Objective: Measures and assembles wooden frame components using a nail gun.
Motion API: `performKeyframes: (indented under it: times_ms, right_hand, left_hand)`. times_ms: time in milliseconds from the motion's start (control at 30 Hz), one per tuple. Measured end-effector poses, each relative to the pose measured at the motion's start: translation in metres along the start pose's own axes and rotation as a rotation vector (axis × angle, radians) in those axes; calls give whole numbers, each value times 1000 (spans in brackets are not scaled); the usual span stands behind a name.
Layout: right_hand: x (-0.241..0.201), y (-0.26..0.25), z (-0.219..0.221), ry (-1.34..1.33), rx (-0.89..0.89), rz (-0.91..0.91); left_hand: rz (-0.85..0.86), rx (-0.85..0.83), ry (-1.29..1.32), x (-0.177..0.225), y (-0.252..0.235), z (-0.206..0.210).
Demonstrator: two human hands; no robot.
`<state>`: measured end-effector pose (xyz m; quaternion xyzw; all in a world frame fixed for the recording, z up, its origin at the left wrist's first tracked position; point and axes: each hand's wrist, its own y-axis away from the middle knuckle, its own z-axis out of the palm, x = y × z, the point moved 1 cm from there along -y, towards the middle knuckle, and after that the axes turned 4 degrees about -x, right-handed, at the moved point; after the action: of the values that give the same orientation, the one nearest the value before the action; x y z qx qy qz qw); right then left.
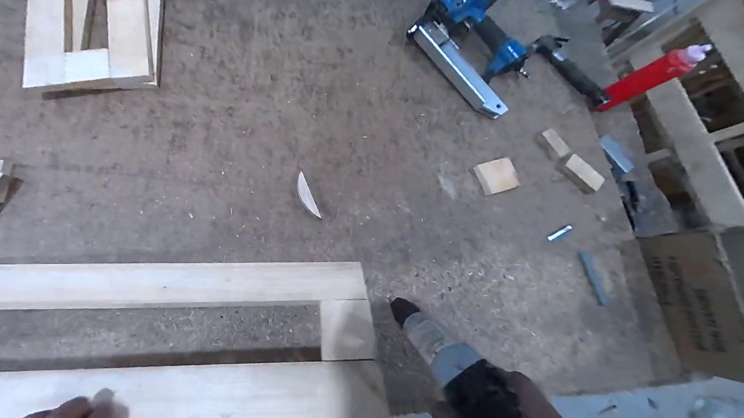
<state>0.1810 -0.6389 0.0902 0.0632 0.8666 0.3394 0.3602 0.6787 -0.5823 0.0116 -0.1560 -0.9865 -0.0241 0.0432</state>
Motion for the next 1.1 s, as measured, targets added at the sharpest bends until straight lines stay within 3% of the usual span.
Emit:
performKeyframes:
  times_ms: [67, 100, 133, 200, 367, 533, 733, 1100]
  right_hand:
    - [1, -17, 13, 78, -131, 32]
    - [-1, -26, 21, 119, -209, 55]
    - [-3, -34, 29, 160, -281, 75]
    - [-6, -49, 44, 237, -398, 80]
    - [-21, -82, 58, 350, -531, 55]
    - [-29, -106, 58, 342, -557, 55]
    - [-23, -131, 53, 306, -620, 77]
    - [-11, -139, 40, 304, -695, 153]
  left_hand:
    - [-192, -408, 212, 5, 0, 26]
    - [-246, -559, 274, 8, -5, 34]
    - [-243, -608, 291, 14, -11, 37]
    - [-184, -530, 319, 32, -30, 37]
    - [-95, -84, 340, 83, -126, 74]
    - [-46, 4, 317, 103, -205, 138]
    - [-65, 138, 190, 106, -208, 163]
    - [-98, 164, 181, 106, -209, 163]
